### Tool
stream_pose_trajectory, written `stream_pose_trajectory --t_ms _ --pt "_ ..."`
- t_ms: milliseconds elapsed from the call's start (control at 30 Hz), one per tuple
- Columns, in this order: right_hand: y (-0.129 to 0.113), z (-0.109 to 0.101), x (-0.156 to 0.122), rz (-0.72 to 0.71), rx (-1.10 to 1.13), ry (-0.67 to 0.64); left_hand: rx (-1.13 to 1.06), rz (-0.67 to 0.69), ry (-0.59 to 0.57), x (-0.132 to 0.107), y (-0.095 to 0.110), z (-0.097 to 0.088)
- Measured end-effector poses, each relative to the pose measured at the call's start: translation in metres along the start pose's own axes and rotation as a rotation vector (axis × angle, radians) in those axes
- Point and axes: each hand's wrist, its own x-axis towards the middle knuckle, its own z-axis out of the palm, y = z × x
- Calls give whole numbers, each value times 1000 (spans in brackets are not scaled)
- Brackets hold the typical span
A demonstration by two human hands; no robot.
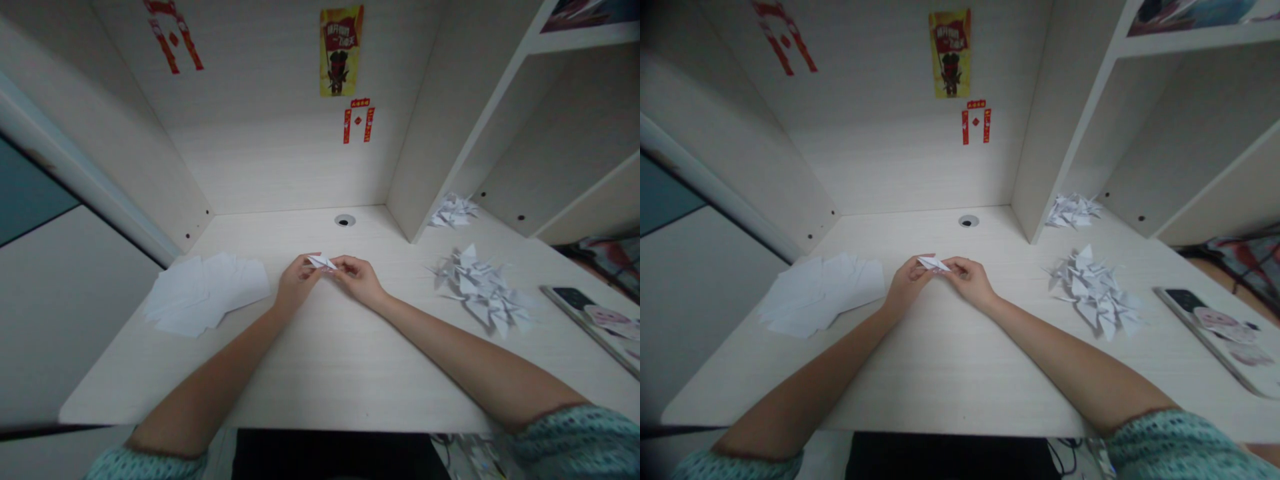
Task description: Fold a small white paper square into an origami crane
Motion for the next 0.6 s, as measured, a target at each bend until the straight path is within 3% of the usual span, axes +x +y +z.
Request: stream_pose_trajectory --t_ms 133,267,367,600 --pt "0 1 0 49 150 -50 11 43 -69 -1 0 1" --pt "0 2 -1 71 177 -1 -2 56 -5 -2 -1 1" --pt "-2 2 -2 27 141 52 -22 19 19 -2 -4 2" --pt "-3 0 -2 -88 43 52 -66 16 -52 -1 -3 2"
